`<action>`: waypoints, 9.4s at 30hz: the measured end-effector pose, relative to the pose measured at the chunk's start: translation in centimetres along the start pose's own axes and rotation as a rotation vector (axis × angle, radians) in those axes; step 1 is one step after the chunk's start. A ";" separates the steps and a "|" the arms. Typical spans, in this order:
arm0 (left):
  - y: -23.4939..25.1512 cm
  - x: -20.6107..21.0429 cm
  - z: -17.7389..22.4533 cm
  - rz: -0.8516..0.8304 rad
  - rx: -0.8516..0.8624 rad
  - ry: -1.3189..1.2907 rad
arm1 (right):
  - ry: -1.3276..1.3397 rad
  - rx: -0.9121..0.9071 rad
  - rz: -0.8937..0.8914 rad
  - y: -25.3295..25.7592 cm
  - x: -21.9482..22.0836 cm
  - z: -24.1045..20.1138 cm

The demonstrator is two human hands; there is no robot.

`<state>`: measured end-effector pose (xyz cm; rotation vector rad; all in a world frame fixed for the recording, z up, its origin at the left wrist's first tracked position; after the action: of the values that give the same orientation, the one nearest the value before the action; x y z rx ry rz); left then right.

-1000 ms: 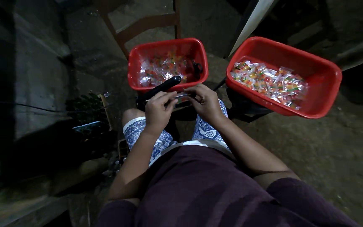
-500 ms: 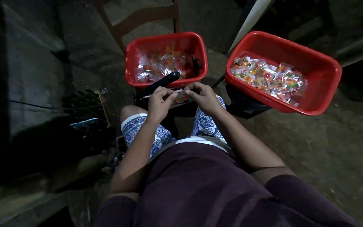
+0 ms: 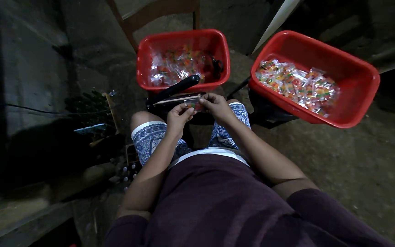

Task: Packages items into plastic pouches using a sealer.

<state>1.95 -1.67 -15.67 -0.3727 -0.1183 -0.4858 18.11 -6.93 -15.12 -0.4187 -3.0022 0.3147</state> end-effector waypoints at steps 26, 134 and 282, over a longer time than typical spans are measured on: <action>4.9 -0.8 -4.2 0.248 -0.299 -0.367 | -0.234 0.136 -0.024 7.6 1.4 5.0; 8.4 0.7 -6.8 0.370 -0.444 -0.291 | -1.190 -0.063 -0.201 10.8 -0.9 3.6; -4.6 4.2 3.0 -0.071 0.164 0.006 | 0.157 -0.238 0.060 -7.4 -0.2 -2.2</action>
<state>3.41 -6.11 -10.54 -0.2066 -0.1655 -0.5435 16.63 -13.55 -11.39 -0.5276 -2.8841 -0.0709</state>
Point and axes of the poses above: each hand's wrist, its own y-axis towards the middle knuckle, its own x-axis out of the palm, z = x × y, the point moved 1 cm from there along y, towards the middle knuckle, and after that the axes turned 2 degrees about -z, right-handed, at the moved point
